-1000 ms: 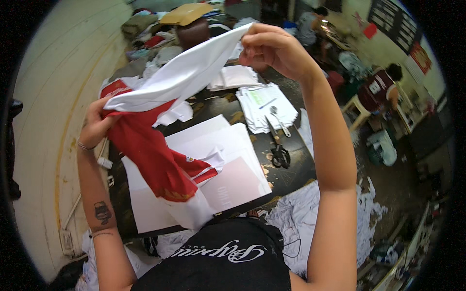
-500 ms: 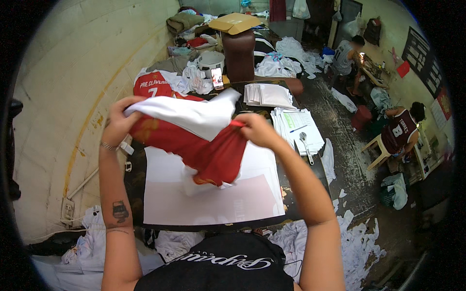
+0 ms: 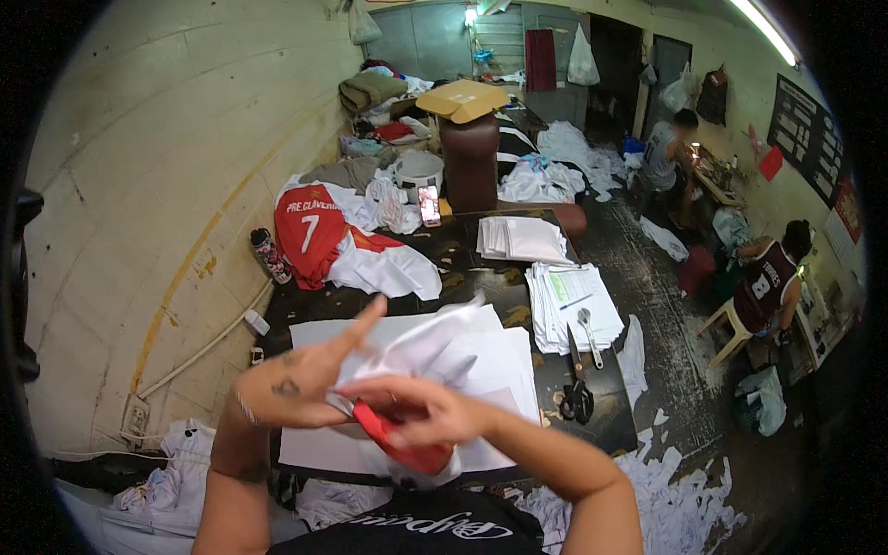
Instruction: The person uses shears to cut white fabric pieces on a table, repeatedly aligning the fabric over red and white jerseys and trimming edges. Cut fabric pieces are set aside on the table.
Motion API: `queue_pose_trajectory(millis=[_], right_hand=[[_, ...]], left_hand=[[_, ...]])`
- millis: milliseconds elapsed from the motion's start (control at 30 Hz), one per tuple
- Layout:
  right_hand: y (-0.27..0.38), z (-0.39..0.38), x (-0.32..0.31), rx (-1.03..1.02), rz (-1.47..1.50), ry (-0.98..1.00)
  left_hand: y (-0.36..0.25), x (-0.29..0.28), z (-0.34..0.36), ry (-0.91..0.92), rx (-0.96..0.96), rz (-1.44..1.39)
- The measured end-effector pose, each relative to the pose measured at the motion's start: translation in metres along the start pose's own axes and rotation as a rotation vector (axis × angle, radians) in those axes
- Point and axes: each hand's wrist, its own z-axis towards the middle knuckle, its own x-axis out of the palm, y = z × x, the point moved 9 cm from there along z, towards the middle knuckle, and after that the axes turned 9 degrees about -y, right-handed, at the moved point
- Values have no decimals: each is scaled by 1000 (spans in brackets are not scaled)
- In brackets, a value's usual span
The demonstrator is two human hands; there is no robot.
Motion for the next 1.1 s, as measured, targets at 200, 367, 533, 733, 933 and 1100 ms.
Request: queue_pose_trajectory(millis=[200,367,533,733,933,1100], right_hand=[[-168,-96,-22,509,-846,123],[-101,-165,-186,-101,245,-650],[-246,-157,-169,-13,733,-950],[-218,-166,-155,-261,750,-840],[-112,-165,-170,-219,778,-787],[-50,-169,-177,-316,214,-911]], left_hand=[[59,5,-86,317,-373,161],[211,-96,-108,-429,-840,125],[302,-87,-175,-365,-1098,-275],[282,-137,-237,-885,-912,-568],[258,-212,-275,-1250,-870,-595],[254,-210,-310,-1168,-899,-477]])
